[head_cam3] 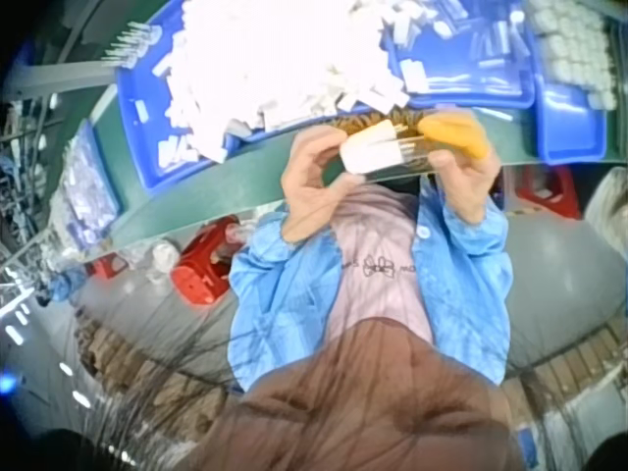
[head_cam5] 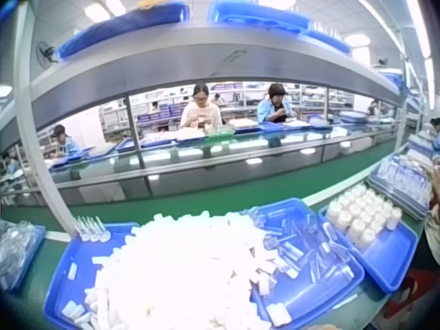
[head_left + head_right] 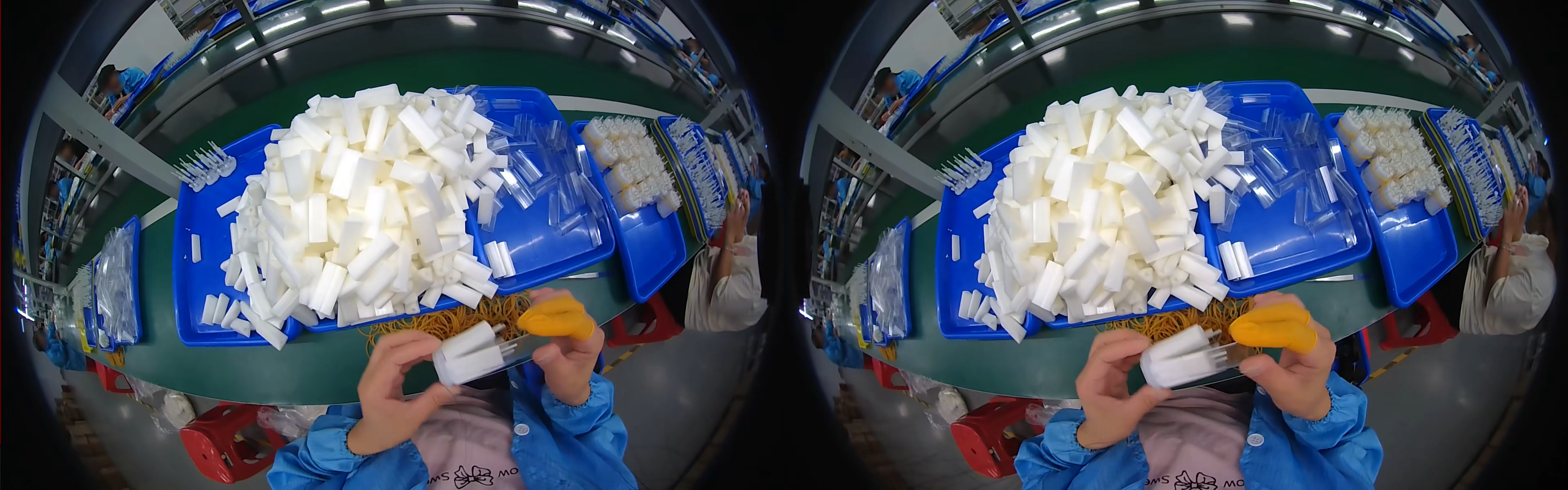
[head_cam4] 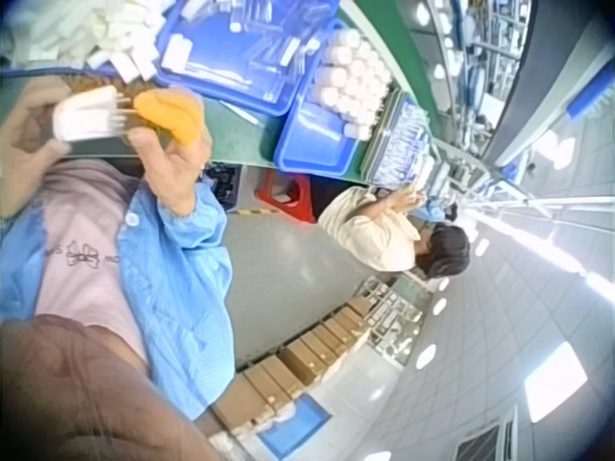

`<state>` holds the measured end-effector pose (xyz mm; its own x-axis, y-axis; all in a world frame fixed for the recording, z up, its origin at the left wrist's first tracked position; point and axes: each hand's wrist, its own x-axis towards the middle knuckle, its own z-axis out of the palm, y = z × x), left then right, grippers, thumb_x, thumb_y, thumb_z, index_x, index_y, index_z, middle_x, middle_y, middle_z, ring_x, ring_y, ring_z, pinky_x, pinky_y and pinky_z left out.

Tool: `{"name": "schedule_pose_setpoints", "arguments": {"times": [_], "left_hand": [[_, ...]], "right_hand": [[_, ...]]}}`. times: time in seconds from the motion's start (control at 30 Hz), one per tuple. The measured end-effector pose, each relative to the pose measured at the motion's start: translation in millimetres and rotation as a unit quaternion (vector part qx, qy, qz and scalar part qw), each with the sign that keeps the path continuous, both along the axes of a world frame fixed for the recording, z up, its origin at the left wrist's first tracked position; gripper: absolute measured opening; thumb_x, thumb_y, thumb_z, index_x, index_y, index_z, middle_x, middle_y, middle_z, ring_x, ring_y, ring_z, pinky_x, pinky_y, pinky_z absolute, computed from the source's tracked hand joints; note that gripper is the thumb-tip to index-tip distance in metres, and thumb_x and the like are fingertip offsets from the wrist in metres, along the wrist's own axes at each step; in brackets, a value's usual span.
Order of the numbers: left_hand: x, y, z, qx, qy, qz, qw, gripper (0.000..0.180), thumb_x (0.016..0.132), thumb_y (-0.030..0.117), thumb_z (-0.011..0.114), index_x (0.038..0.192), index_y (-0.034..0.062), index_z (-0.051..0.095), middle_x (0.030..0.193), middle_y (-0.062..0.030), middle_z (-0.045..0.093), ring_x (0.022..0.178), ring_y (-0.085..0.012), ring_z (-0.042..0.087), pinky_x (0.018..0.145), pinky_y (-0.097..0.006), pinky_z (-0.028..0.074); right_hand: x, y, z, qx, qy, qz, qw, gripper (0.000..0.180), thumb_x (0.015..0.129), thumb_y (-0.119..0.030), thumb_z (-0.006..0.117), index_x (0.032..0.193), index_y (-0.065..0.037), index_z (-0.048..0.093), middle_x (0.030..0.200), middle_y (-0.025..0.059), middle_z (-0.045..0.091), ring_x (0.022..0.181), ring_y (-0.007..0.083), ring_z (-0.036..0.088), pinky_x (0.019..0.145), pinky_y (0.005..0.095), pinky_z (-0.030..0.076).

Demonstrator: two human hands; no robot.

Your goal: The person assembles white plastic components by inserting small white sticks into a base and securing them with a rubber band. They use a yellow tool to manipulate the rubber band and a pair of scissors to trim the excess band. The process is repeated for multiple units, which are then placed into a blue tray.

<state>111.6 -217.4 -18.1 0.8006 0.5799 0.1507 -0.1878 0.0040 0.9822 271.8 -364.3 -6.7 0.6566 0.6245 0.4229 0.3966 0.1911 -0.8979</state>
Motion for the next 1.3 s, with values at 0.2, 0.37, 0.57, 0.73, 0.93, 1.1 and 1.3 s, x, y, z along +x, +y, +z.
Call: {"name": "schedule_pose_setpoints", "arguments": {"times": [0.2, 0.37, 0.57, 0.73, 0.93, 1.1, 1.3], "left_hand": [[1, 6, -6, -0.173, -0.05, -0.089, 0.98, 0.043, 0.074, -0.005, 0.071, 0.114, -0.0049, 0.053, 0.118, -0.0138, 0.048, 0.105, -0.0199, 0.053, 0.091, -0.033, 0.046], [5, 5, 1, -0.296, -0.051, -0.104, 0.948, 0.043, 0.075, -0.007, 0.069, 0.114, -0.0053, 0.051, 0.117, -0.0129, 0.048, 0.107, -0.0202, 0.053, 0.094, -0.034, 0.045], [0, -1, 3, -0.249, -0.079, -0.114, 0.959, 0.041, 0.073, -0.008, 0.071, 0.111, -0.0052, 0.054, 0.114, -0.0135, 0.048, 0.108, -0.0214, 0.054, 0.096, -0.035, 0.045], [-3, -3, 3, -0.219, -0.088, -0.108, 0.966, 0.042, 0.072, -0.009, 0.071, 0.111, -0.0052, 0.055, 0.115, -0.0149, 0.048, 0.108, -0.0227, 0.054, 0.096, -0.035, 0.046], [2, -4, 3, -0.227, -0.086, -0.091, 0.966, 0.04, 0.072, -0.01, 0.07, 0.108, -0.0058, 0.054, 0.114, -0.0135, 0.048, 0.107, -0.0219, 0.054, 0.097, -0.035, 0.045], [1, 3, -2, -0.257, -0.074, -0.066, 0.961, 0.04, 0.07, -0.016, 0.065, 0.107, -0.0059, 0.053, 0.112, -0.0125, 0.049, 0.107, -0.0212, 0.054, 0.097, -0.036, 0.044], [-1, 3, 0, -0.284, -0.08, -0.055, 0.954, 0.039, 0.07, -0.016, 0.063, 0.107, -0.0057, 0.053, 0.11, -0.012, 0.05, 0.106, -0.0215, 0.054, 0.096, -0.037, 0.044]], "right_hand": [[-3, 5, 7, -0.017, 0.071, -0.058, 0.996, 0.027, 0.074, -0.017, 0.073, 0.09, 0.001, 0.063, 0.089, 0.0105, 0.063, 0.093, 0.0248, 0.056, 0.097, 0.0441, 0.035], [-9, 6, 6, 0.022, 0.051, -0.081, 0.995, 0.025, 0.07, -0.017, 0.075, 0.087, -0.001, 0.064, 0.089, 0.0098, 0.063, 0.096, 0.0251, 0.055, 0.099, 0.0487, 0.032], [-28, 5, 11, 0.019, -0.007, -0.092, 0.996, 0.023, 0.063, -0.019, 0.08, 0.079, -0.008, 0.067, 0.083, 0.0036, 0.065, 0.097, 0.0263, 0.055, 0.097, 0.0517, 0.032], [-34, 4, 15, 0.0, -0.046, -0.089, 0.995, 0.023, 0.063, -0.018, 0.08, 0.079, -0.009, 0.067, 0.083, 0.0045, 0.065, 0.096, 0.0257, 0.055, 0.097, 0.0511, 0.033], [-23, 10, 20, -0.02, -0.069, -0.081, 0.994, 0.02, 0.069, -0.015, 0.075, 0.085, -0.006, 0.068, 0.085, 0.0062, 0.065, 0.095, 0.0265, 0.057, 0.093, 0.0479, 0.038], [34, 16, 27, -0.082, 0.054, -0.133, 0.986, 0.023, 0.072, -0.01, 0.07, 0.094, -0.004, 0.066, 0.092, 0.0078, 0.064, 0.095, 0.0262, 0.058, 0.088, 0.0379, 0.042], [114, -3, 0, -0.392, -0.384, -0.217, 0.807, 0.022, 0.07, -0.008, 0.068, 0.092, -0.007, 0.065, 0.09, 0.0093, 0.061, 0.089, 0.0287, 0.054, 0.077, 0.0383, 0.042]]}}
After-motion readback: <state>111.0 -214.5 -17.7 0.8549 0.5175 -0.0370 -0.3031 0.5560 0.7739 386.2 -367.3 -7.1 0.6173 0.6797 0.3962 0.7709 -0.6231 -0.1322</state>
